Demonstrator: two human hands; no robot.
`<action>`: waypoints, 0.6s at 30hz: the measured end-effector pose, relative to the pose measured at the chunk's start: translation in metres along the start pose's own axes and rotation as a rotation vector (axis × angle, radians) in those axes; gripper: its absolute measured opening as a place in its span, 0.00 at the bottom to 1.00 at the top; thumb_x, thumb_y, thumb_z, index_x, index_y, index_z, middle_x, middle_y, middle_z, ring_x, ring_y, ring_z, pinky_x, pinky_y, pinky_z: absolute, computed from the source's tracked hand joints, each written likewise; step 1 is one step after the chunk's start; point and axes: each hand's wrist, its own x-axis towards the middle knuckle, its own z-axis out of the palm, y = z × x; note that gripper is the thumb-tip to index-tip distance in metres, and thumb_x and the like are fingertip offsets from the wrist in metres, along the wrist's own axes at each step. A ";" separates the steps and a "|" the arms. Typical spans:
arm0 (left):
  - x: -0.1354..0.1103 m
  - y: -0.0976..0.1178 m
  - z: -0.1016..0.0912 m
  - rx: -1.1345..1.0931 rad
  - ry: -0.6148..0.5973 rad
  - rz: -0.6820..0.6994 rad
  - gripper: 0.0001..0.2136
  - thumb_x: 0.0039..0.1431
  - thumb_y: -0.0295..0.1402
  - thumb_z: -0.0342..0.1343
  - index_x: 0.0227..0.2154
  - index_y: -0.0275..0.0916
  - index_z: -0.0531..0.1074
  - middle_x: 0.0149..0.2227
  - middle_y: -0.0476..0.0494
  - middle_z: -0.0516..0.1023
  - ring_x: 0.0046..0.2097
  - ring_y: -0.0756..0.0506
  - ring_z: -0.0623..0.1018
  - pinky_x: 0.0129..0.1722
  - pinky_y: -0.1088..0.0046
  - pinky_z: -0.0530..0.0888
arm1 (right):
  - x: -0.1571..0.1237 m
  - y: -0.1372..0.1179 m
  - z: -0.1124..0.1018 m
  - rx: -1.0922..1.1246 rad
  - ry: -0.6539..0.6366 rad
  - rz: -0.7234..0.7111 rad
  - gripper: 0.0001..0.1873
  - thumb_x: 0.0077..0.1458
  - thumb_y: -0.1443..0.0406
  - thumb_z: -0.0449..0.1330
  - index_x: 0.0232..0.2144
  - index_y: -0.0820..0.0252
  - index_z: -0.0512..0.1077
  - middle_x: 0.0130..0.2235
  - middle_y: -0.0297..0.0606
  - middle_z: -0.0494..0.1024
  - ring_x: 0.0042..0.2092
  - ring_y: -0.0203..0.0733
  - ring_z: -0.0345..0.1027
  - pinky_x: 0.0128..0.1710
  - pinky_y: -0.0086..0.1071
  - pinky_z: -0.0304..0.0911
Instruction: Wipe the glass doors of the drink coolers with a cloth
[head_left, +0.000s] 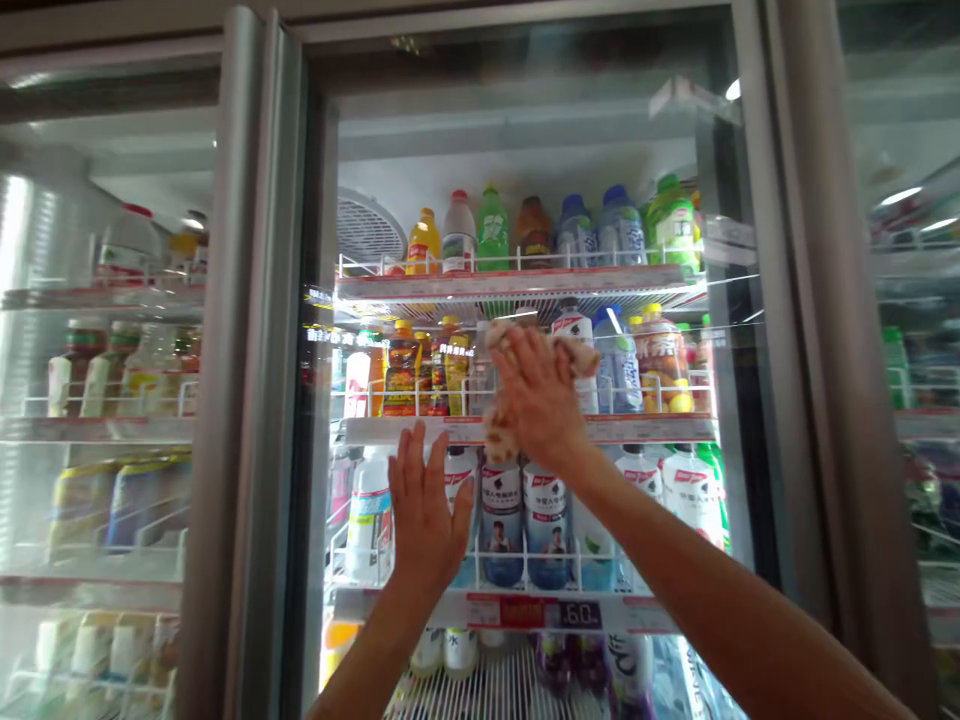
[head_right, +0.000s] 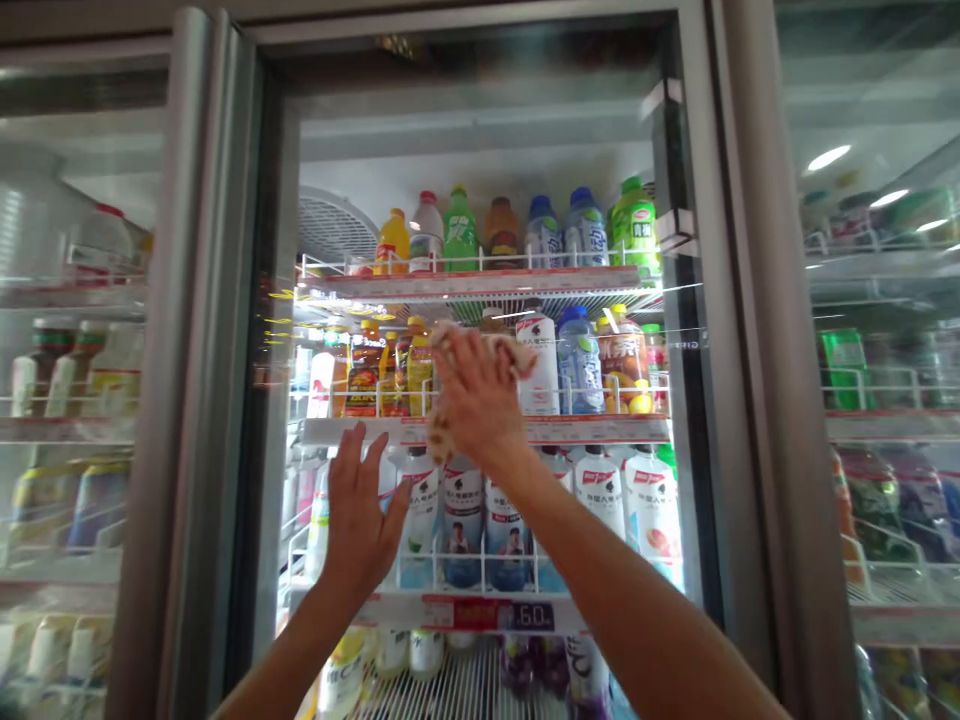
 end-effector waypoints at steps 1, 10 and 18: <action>0.009 0.006 0.000 -0.080 0.030 0.025 0.25 0.61 0.33 0.46 0.60 0.44 0.48 0.64 0.38 0.48 0.65 0.40 0.49 0.61 0.52 0.54 | -0.006 -0.017 0.006 0.038 -0.033 -0.078 0.33 0.56 0.69 0.47 0.62 0.52 0.45 0.64 0.39 0.52 0.65 0.47 0.38 0.63 0.51 0.40; 0.065 0.053 0.034 -0.290 -0.014 0.176 0.25 0.62 0.43 0.41 0.59 0.41 0.51 0.61 0.36 0.56 0.64 0.40 0.53 0.60 0.52 0.58 | -0.049 0.009 -0.026 0.327 0.192 -0.113 0.40 0.54 0.65 0.52 0.64 0.55 0.36 0.65 0.45 0.46 0.65 0.47 0.43 0.60 0.47 0.52; 0.073 0.008 0.037 0.029 0.161 0.178 0.16 0.60 0.33 0.46 0.51 0.43 0.65 0.60 0.42 0.57 0.65 0.39 0.48 0.61 0.50 0.56 | -0.068 0.073 -0.037 0.005 0.170 0.160 0.31 0.54 0.56 0.52 0.59 0.57 0.57 0.62 0.48 0.55 0.63 0.51 0.49 0.59 0.51 0.45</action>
